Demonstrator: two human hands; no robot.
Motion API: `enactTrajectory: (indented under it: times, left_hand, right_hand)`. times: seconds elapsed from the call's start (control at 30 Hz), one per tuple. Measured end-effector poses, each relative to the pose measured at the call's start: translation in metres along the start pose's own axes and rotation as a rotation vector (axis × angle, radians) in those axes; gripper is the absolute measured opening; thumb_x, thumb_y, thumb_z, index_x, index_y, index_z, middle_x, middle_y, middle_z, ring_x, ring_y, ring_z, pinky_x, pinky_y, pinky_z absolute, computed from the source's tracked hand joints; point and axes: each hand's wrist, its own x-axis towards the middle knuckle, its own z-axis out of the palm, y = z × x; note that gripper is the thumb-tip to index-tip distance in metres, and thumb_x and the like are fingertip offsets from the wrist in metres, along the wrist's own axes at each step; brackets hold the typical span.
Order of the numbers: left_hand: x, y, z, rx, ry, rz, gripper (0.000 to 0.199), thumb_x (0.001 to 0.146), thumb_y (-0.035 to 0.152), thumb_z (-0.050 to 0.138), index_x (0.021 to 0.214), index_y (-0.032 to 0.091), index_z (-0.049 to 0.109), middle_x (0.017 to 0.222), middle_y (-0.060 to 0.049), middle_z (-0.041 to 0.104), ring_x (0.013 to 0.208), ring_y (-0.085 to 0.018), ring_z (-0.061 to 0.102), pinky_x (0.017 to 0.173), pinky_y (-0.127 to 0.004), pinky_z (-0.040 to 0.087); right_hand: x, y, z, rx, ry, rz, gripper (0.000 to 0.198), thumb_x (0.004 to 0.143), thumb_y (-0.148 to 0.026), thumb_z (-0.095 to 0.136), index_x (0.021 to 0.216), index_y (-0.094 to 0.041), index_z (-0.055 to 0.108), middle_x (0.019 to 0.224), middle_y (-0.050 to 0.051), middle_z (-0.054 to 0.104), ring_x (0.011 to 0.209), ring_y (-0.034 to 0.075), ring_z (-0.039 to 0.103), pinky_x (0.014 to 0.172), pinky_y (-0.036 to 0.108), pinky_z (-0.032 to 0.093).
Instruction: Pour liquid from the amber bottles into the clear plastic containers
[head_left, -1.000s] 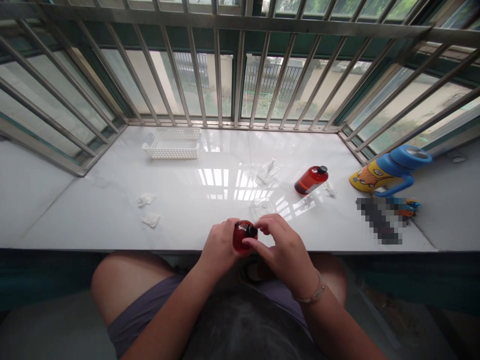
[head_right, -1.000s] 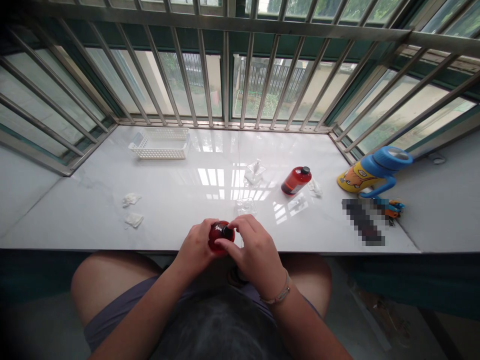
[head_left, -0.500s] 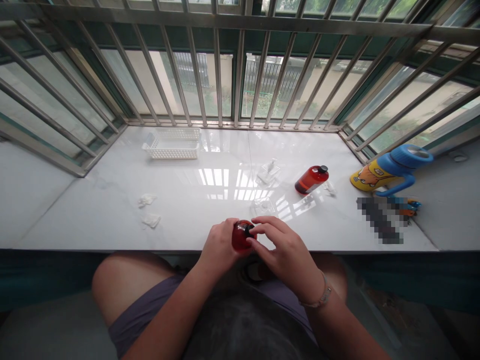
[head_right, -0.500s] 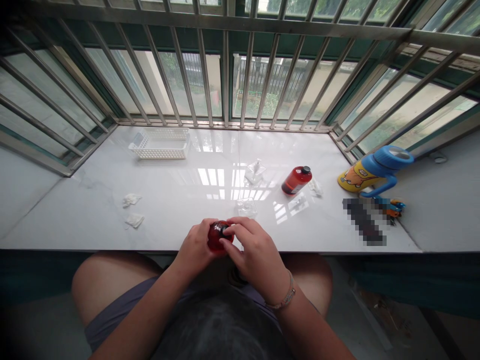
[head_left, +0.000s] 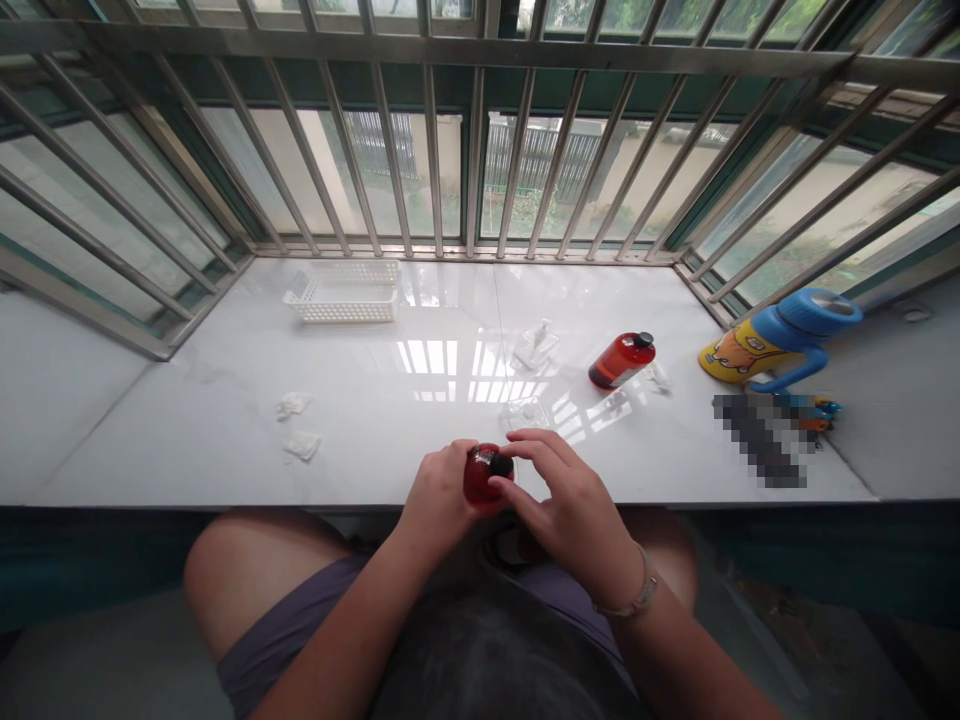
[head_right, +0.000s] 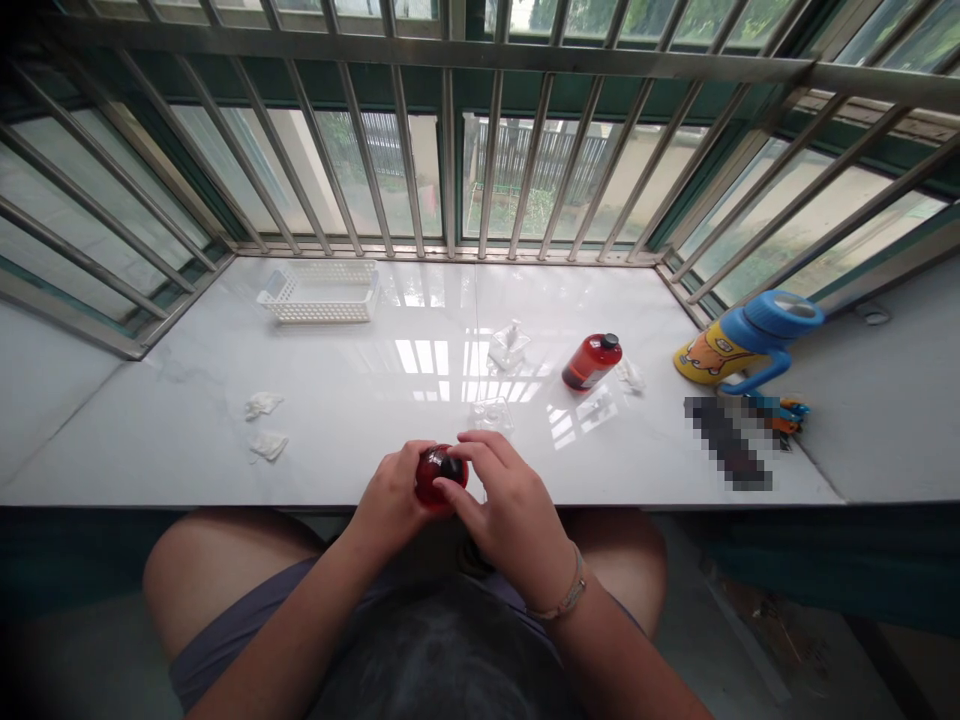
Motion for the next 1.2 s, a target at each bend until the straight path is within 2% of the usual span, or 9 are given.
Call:
enactTrajectory:
  times: [0.1, 0.17, 0.3, 0.4, 0.5, 0.6, 0.8, 1.03, 1.2]
  left_hand:
    - [0.000, 0.001, 0.001, 0.019, -0.001, 0.007, 0.058, 0.077, 0.030, 0.092, 0.125, 0.028, 0.058, 0.114, -0.004, 0.079, 0.101, -0.031, 0.076, 0.095, -0.047, 0.059]
    - [-0.001, 0.001, 0.001, 0.026, 0.000, 0.009, 0.058, 0.078, 0.031, 0.092, 0.125, 0.028, 0.058, 0.114, -0.004, 0.079, 0.101, -0.031, 0.076, 0.095, -0.047, 0.059]
    - [-0.001, -0.001, 0.001, 0.010, 0.022, -0.009, 0.061, 0.076, 0.032, 0.094, 0.124, 0.029, 0.057, 0.112, -0.003, 0.078, 0.102, -0.030, 0.077, 0.094, -0.046, 0.060]
    - [-0.001, -0.002, 0.001, -0.002, 0.016, 0.000, 0.061, 0.076, 0.031, 0.094, 0.124, 0.029, 0.057, 0.115, -0.003, 0.079, 0.103, -0.030, 0.077, 0.095, -0.046, 0.060]
    - [-0.001, -0.002, 0.002, 0.014, 0.012, 0.021, 0.061, 0.076, 0.031, 0.093, 0.125, 0.028, 0.056, 0.115, -0.004, 0.079, 0.101, -0.031, 0.077, 0.095, -0.047, 0.059]
    - [-0.001, -0.001, 0.003, 0.034, 0.010, 0.024, 0.060, 0.078, 0.033, 0.092, 0.125, 0.028, 0.056, 0.114, -0.004, 0.079, 0.101, -0.031, 0.076, 0.095, -0.048, 0.058]
    - [-0.002, -0.004, 0.002, 0.012, 0.028, 0.019, 0.062, 0.077, 0.032, 0.093, 0.125, 0.028, 0.055, 0.115, -0.004, 0.079, 0.101, -0.030, 0.077, 0.095, -0.047, 0.058]
    - [-0.002, -0.002, 0.006, 0.038, 0.022, 0.070, 0.061, 0.077, 0.030, 0.093, 0.125, 0.027, 0.055, 0.116, -0.004, 0.079, 0.100, -0.031, 0.076, 0.093, -0.047, 0.058]
    - [-0.003, -0.005, 0.006, 0.041, 0.038, 0.054, 0.064, 0.077, 0.031, 0.093, 0.127, 0.028, 0.054, 0.116, -0.005, 0.079, 0.102, -0.031, 0.077, 0.093, -0.047, 0.058]
  right_hand:
    - [0.000, 0.002, 0.003, -0.075, 0.021, 0.015, 0.011, 0.102, -0.030, 0.075, 0.109, -0.026, 0.067, 0.102, 0.007, 0.076, 0.097, 0.027, 0.074, 0.087, 0.043, 0.064]
    - [-0.001, 0.004, 0.004, -0.073, 0.018, 0.021, 0.008, 0.102, -0.029, 0.074, 0.104, -0.026, 0.067, 0.099, 0.007, 0.076, 0.093, 0.025, 0.074, 0.083, 0.041, 0.063]
    - [-0.003, 0.006, 0.003, 0.005, -0.011, -0.040, 0.015, 0.104, -0.015, 0.066, 0.112, -0.027, 0.071, 0.123, 0.007, 0.079, 0.113, 0.024, 0.077, 0.097, 0.040, 0.065]
    - [-0.003, 0.003, 0.001, -0.042, 0.011, -0.061, 0.021, 0.103, -0.016, 0.068, 0.121, -0.026, 0.070, 0.137, 0.011, 0.074, 0.126, 0.028, 0.072, 0.107, 0.045, 0.062]
    - [-0.002, 0.000, 0.001, -0.084, 0.028, -0.019, 0.020, 0.100, -0.026, 0.076, 0.119, -0.025, 0.068, 0.114, 0.010, 0.076, 0.106, 0.028, 0.074, 0.094, 0.046, 0.064]
    - [-0.002, -0.001, 0.001, -0.082, 0.016, 0.008, 0.008, 0.103, -0.026, 0.072, 0.108, -0.025, 0.066, 0.095, 0.005, 0.074, 0.087, 0.024, 0.072, 0.079, 0.040, 0.062]
    - [-0.002, -0.003, -0.001, 0.012, -0.035, -0.034, 0.023, 0.103, -0.014, 0.066, 0.122, -0.026, 0.065, 0.126, 0.008, 0.076, 0.117, 0.025, 0.074, 0.101, 0.040, 0.062]
    - [-0.002, -0.006, 0.001, -0.147, -0.047, -0.003, 0.008, 0.107, -0.025, 0.065, 0.114, -0.022, 0.068, 0.102, 0.007, 0.074, 0.089, 0.022, 0.074, 0.082, 0.038, 0.064]
    - [-0.001, -0.006, -0.002, -0.095, -0.085, -0.040, 0.032, 0.107, -0.018, 0.061, 0.138, -0.024, 0.064, 0.134, 0.011, 0.072, 0.118, 0.024, 0.074, 0.101, 0.040, 0.064]
